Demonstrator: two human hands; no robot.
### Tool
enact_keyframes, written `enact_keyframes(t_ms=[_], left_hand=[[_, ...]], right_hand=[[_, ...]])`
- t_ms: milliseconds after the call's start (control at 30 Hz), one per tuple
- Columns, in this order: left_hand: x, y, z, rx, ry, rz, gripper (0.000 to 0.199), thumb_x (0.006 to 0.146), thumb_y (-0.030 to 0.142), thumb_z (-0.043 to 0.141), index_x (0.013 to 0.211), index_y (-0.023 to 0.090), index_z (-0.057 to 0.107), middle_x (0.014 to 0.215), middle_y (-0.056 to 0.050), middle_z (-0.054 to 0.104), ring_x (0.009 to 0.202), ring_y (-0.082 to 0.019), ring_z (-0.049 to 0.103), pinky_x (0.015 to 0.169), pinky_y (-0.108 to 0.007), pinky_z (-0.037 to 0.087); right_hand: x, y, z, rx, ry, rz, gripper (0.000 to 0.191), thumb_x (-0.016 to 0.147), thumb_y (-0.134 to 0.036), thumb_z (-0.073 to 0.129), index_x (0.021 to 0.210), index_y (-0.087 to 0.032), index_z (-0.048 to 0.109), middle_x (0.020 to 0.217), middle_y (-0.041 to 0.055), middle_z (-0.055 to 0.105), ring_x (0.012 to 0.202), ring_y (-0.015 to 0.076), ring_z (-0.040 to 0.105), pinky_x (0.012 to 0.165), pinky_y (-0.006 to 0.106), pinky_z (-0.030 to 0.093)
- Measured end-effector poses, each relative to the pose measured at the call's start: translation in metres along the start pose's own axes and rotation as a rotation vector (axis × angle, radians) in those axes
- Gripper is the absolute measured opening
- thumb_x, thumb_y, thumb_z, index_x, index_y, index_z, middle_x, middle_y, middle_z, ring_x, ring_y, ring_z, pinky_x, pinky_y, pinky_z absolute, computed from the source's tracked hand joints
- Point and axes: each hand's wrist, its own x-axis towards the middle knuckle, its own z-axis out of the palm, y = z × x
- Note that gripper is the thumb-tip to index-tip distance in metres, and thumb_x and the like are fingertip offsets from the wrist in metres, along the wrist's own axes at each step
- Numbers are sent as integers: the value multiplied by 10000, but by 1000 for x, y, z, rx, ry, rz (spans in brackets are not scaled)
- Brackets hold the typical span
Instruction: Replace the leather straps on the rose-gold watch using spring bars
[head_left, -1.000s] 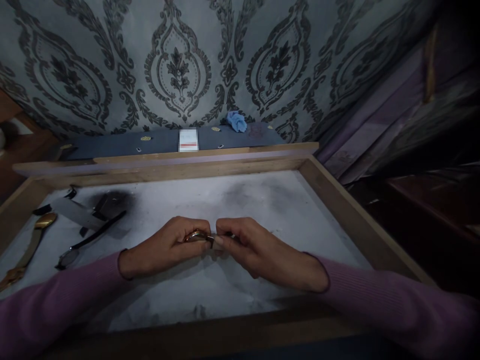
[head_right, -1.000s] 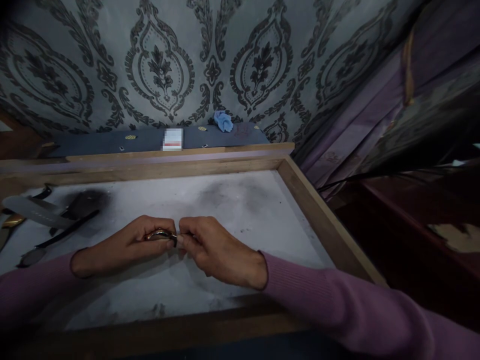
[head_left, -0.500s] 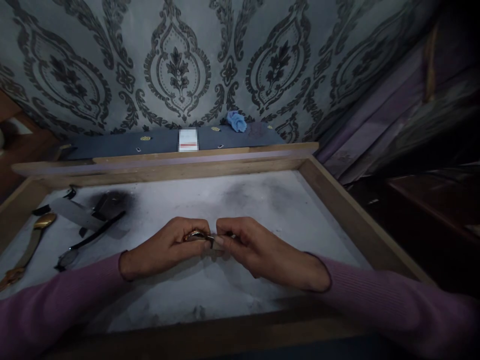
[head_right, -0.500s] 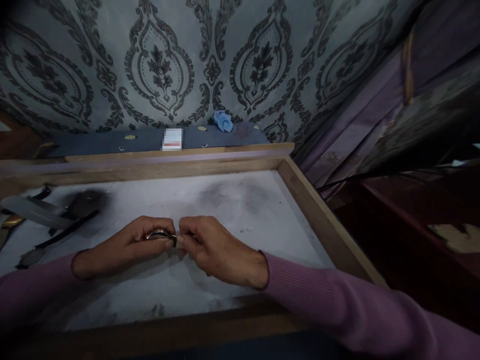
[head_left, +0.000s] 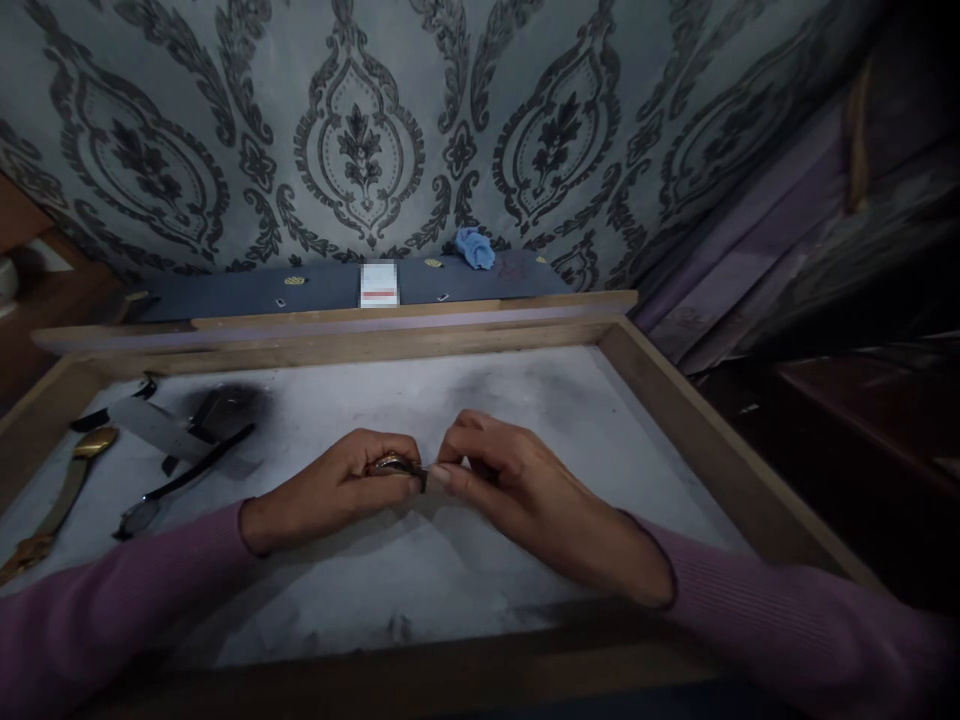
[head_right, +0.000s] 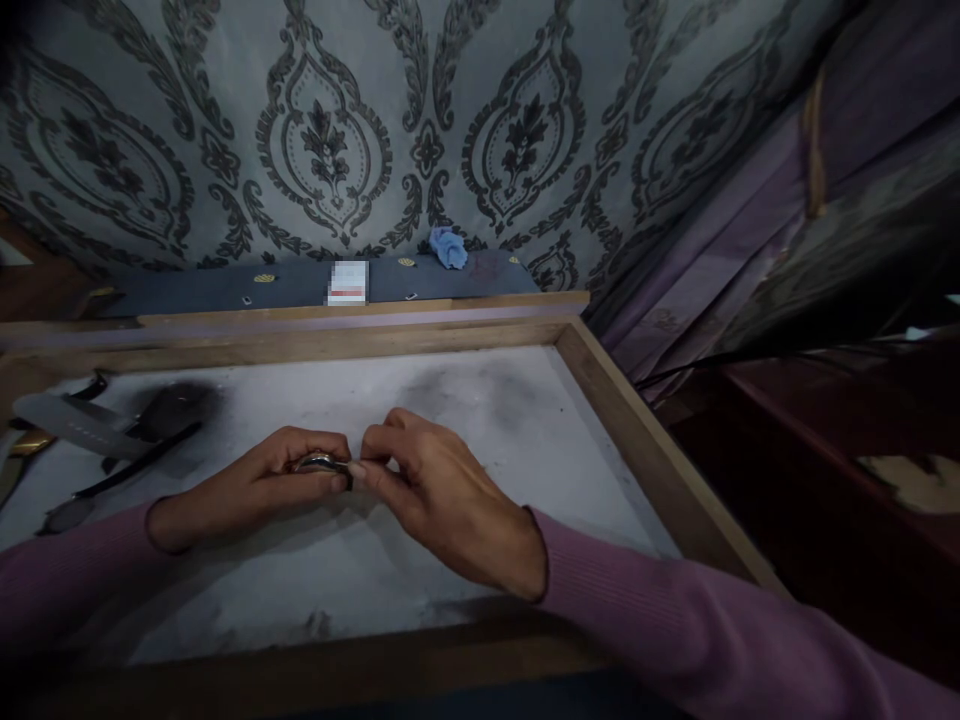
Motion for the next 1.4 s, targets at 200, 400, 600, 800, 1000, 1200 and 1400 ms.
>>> enact_keyframes(t_ms=[200,400,600,800,1000,1200,1400], left_hand=[[0,1,0,14,9,-29,190,855,266,516,702,157,487,599,72,292,544,-82,255,497,-230,204],[-1,1,1,-18,0,-29,203,861,280,526,703,158,486,595,74,298,534,-78,244,492,-229,200],[-1,2,1,-24,2,-24,205,852,279,527,692,161,476,590,75,294,532,-78,240,488,-228,199],[-1,1,1,-21,10,-13,188,839,255,523,682,166,471,587,78,287,526,-79,236,486,-226,200],[-1,0,0,-23,7,-8,181,842,257,522,693,165,478,592,78,290,530,-80,238,488,-225,202],[-1,1,1,-11,20,-17,194,845,264,523,686,164,474,592,76,299,531,-80,250,491,-226,208],[-1,2,1,1,25,-9,195,843,267,521,685,165,473,590,75,298,530,-79,252,489,-224,210]], right_hand=[[-3,2,2,-151,-6,-23,275,949,-288,426,709,-172,496,560,-51,409,495,79,379,498,219,257],[-7,1,3,-268,-20,-51,142,928,-202,393,836,-165,495,626,-25,514,510,97,446,512,229,279],[-7,1,4,-211,-14,-61,97,911,-186,421,827,-176,471,616,-41,485,496,88,422,503,220,287],[-6,2,3,-179,-5,-65,210,949,-235,375,758,-181,442,602,-42,433,512,92,409,510,230,281],[-6,3,3,-176,-14,-57,251,955,-237,366,717,-182,425,590,-41,422,509,92,404,515,235,265],[-5,4,4,-236,-10,-46,276,954,-237,357,685,-189,396,569,-43,400,490,93,386,507,242,242],[-4,5,6,-285,3,-51,290,960,-257,355,679,-189,379,547,-52,363,463,82,368,501,244,216]])
